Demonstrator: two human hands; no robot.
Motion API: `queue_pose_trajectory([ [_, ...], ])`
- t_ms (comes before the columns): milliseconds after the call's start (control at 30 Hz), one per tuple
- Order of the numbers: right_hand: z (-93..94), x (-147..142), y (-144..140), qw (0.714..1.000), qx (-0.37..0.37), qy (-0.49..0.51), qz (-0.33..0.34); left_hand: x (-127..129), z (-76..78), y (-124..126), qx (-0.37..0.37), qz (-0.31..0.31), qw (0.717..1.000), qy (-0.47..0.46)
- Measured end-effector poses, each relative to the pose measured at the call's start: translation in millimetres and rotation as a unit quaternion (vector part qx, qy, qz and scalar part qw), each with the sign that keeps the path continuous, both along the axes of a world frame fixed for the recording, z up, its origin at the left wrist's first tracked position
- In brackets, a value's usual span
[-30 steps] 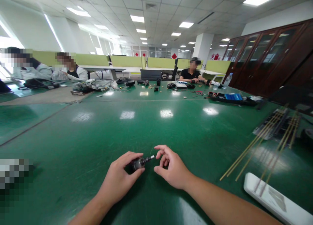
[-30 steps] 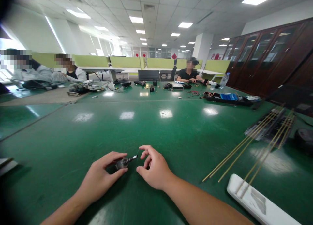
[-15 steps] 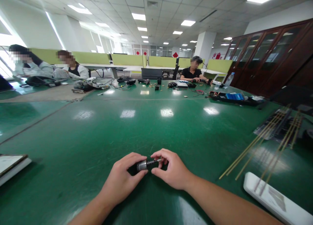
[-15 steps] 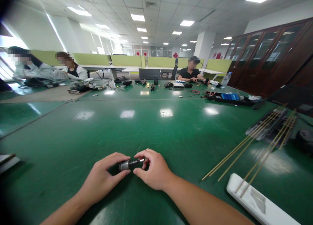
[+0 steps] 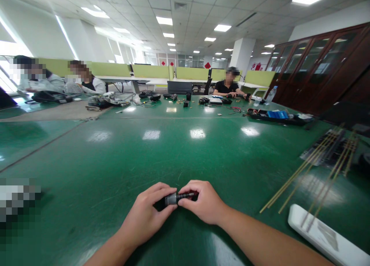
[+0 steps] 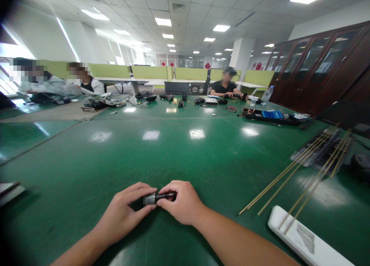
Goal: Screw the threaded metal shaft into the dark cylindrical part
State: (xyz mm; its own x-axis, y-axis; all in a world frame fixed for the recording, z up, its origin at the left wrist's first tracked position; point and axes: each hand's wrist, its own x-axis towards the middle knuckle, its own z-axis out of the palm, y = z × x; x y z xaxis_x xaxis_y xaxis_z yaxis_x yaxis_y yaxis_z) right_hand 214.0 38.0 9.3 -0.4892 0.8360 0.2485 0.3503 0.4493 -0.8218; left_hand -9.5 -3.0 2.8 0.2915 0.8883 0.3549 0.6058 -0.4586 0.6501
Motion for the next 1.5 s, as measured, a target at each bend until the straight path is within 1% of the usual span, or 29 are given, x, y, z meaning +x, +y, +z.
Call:
queue_pose_trajectory([
  [567,2.1,1.4,-0.3,1.0,0.004,-0.003,-0.004,-0.1,5.2,-3.7,0.012,-0.008,1.0,0.01],
  [933,2.4,1.8,-1.1,1.0,0.0,-0.001,-0.009,-2.4,2.7,-3.6,0.024,-0.001,1.0,0.015],
  [1500,4.7,2.4,-0.6,1.0,-0.016,0.01,-0.01,-3.2,5.3,-3.6,0.028,0.005,0.999,0.014],
])
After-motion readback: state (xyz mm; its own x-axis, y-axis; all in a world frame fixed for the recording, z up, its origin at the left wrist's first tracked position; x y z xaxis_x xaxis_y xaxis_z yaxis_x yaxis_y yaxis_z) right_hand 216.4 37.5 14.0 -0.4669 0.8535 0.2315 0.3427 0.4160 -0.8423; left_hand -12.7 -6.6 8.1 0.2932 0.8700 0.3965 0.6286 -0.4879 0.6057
